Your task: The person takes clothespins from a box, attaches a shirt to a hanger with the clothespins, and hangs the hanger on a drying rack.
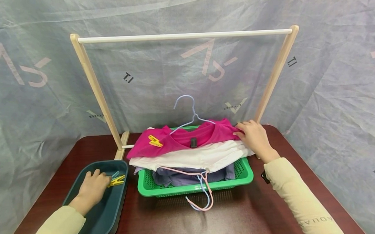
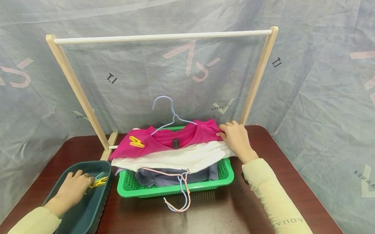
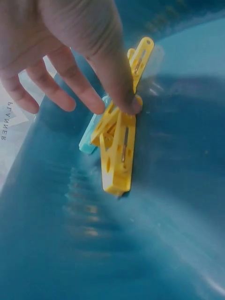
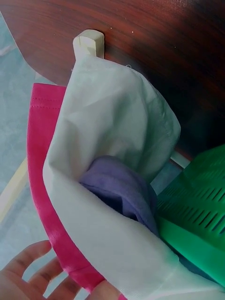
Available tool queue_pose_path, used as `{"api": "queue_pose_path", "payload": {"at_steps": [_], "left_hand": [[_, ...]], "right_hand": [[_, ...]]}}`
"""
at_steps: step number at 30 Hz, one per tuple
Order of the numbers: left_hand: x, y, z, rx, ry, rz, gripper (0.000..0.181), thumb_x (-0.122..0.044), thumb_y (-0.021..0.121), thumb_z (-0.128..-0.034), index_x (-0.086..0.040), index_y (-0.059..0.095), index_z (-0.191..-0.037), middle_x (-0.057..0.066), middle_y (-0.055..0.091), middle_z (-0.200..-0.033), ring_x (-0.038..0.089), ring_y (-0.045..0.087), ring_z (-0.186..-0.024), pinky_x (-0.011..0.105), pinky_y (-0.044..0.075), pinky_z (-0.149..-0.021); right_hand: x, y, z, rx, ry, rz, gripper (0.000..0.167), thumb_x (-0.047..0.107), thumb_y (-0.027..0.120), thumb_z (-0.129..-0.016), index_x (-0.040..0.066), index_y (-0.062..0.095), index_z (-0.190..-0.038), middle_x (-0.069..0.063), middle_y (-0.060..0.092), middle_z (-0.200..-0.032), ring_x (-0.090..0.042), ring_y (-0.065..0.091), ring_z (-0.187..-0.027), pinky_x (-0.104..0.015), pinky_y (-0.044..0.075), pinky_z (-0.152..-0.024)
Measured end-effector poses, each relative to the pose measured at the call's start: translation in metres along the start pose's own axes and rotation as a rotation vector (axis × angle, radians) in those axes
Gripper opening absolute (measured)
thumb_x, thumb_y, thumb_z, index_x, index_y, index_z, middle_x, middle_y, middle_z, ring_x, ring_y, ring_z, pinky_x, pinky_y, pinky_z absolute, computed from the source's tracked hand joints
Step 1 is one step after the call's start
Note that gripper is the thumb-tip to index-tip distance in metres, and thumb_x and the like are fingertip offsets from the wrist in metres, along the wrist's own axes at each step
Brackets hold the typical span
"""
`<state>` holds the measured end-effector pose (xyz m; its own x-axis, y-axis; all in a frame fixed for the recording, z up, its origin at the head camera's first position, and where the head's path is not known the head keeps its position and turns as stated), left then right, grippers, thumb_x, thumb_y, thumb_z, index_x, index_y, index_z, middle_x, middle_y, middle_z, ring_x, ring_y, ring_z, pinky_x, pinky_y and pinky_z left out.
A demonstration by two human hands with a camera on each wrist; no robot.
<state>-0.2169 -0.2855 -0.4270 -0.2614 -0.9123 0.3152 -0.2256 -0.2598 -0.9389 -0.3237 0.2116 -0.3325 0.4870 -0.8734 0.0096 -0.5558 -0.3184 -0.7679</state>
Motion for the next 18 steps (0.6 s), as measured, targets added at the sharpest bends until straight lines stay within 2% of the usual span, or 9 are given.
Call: {"api": "queue_pose_path", "payload": {"at_steps": [5, 11, 18], "left_hand": [[-0.0011, 0.0000, 0.0011, 0.010, -0.004, -0.002, 0.029, 0.001, 0.077, -0.0631, -0.012, 0.068, -0.088, 0.006, 0.058, -0.075, 0.024, 0.046, -0.073, 0.041, 0.035, -0.062], [-0.0028, 0.0003, -0.0002, -0.011, 0.027, 0.012, 0.032, 0.004, 0.076, -0.0633, -0.011, 0.068, -0.090, 0.006, 0.060, -0.078, 0.025, 0.049, -0.075, 0.046, 0.038, -0.065], [-0.0027, 0.0017, -0.0009, -0.004, 0.048, 0.000, 0.033, 0.003, 0.077, -0.0622, -0.011, 0.069, -0.091, 0.007, 0.062, -0.081, 0.025, 0.050, -0.076, 0.047, 0.039, -0.066]], "right_hand": [[0.0001, -0.0010, 0.0001, -0.006, 0.001, 0.008, 0.016, 0.021, 0.073, -0.075, 0.010, 0.068, -0.087, -0.006, 0.069, -0.081, -0.028, 0.055, -0.074, -0.042, 0.044, -0.061], [0.0002, -0.0011, 0.0004, -0.012, -0.001, 0.014, 0.018, 0.022, 0.073, -0.075, 0.010, 0.069, -0.088, -0.006, 0.069, -0.082, -0.028, 0.056, -0.074, -0.042, 0.044, -0.060], [-0.0005, -0.0002, 0.0009, -0.007, 0.005, 0.026, 0.018, 0.022, 0.073, -0.075, 0.011, 0.069, -0.089, -0.006, 0.069, -0.082, -0.028, 0.055, -0.073, -0.041, 0.043, -0.060]]}}
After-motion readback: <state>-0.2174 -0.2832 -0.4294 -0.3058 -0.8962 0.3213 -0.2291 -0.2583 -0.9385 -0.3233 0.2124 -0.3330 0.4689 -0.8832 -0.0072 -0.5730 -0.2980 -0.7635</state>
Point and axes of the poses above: each hand's wrist, its own z-axis away from the middle knuckle, its own y-axis out of the palm, x = y × z, the point moved 3 cm from there along -z, towards the middle knuckle
